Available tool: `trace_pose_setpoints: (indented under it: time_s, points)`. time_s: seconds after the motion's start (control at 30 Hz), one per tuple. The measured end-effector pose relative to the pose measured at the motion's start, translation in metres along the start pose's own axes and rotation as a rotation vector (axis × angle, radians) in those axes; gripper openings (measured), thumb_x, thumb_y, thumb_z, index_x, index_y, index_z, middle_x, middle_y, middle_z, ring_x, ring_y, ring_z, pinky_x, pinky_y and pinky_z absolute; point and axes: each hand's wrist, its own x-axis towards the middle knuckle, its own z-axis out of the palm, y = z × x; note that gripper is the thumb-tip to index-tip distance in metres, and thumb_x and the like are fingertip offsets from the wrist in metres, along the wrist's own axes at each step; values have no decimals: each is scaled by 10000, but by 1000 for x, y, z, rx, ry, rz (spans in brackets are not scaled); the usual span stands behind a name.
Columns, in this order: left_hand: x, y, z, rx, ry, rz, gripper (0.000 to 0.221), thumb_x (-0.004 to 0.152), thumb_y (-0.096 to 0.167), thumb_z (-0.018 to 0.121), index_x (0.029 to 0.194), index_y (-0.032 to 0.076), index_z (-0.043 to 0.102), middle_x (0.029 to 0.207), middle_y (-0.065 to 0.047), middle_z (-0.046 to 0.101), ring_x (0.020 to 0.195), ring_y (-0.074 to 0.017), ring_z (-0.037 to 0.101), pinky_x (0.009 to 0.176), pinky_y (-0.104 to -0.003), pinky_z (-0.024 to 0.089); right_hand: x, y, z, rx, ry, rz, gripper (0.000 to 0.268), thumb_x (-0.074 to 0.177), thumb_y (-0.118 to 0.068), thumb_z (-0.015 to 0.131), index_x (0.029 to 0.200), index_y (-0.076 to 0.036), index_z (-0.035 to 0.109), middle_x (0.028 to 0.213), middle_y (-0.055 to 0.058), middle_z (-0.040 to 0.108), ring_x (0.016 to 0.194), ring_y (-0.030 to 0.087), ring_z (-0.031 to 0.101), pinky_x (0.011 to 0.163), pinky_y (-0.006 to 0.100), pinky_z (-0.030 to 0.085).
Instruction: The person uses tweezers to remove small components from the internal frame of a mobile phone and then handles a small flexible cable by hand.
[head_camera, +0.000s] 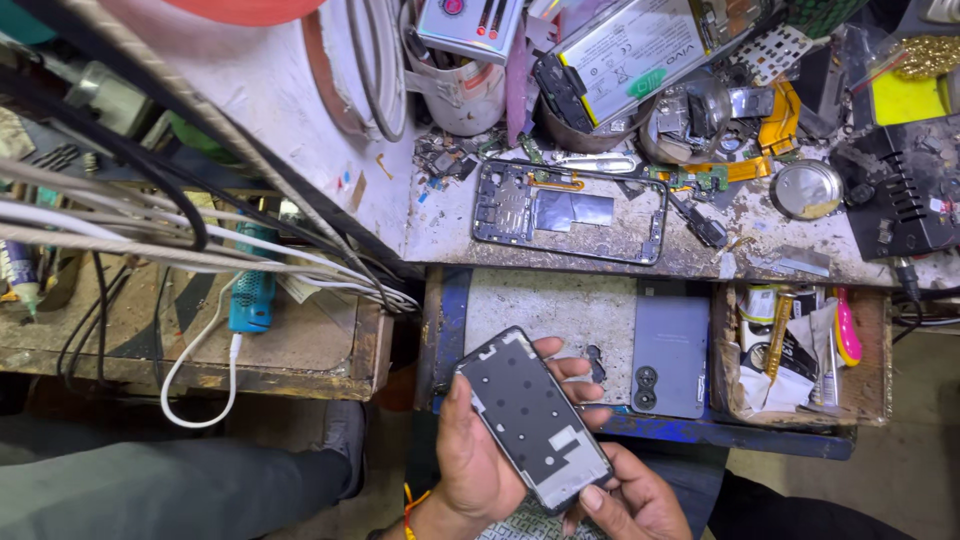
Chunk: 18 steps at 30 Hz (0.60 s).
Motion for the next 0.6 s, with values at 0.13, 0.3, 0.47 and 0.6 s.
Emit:
trace_pose_setpoints:
  time_s: [0.13, 0.3, 0.47, 0.6]
  points:
    - [2, 5, -1, 54, 99, 22, 898, 940, 679, 491, 1465, -44, 404, 1370, -270, 555, 1269, -377, 606, 1102, -543, 504, 6, -13, 4, -72, 36, 89, 415, 955, -155, 618, 1286, 92, 577, 853, 164, 742, 732, 213, 723, 619, 347, 594]
    - [-7, 6, -17, 364, 260, -23, 585, 944, 376, 598, 1370, -15, 511, 1285, -188, 647, 1213, -278, 634, 1056, -472, 506, 23, -45, 14, -120, 149, 76, 429, 956, -195, 584, 1266, 103, 598, 733, 138, 742, 593, 176, 692, 505, 307, 557]
    - [-9, 11, -33, 352, 296, -76, 273, 978, 52, 570, 1236, -36, 591, 1161, -162, 725, 1086, -263, 704, 984, -467, 567, 39, -107, 32, -615, 235, 236, 379, 911, -236, 671, 1232, -35, 693, 761, 84, 740, 592, 129, 672, 505, 277, 505]
    - [-3, 8, -38, 372, 326, -41, 268, 990, 36, 550, 1252, -20, 565, 1162, -152, 718, 1063, -254, 713, 958, -454, 580, 48, -160, 68, -1221, 493, 115, 361, 879, -334, 787, 1189, -154, 754, 718, 62, 763, 567, 120, 680, 544, 280, 538]
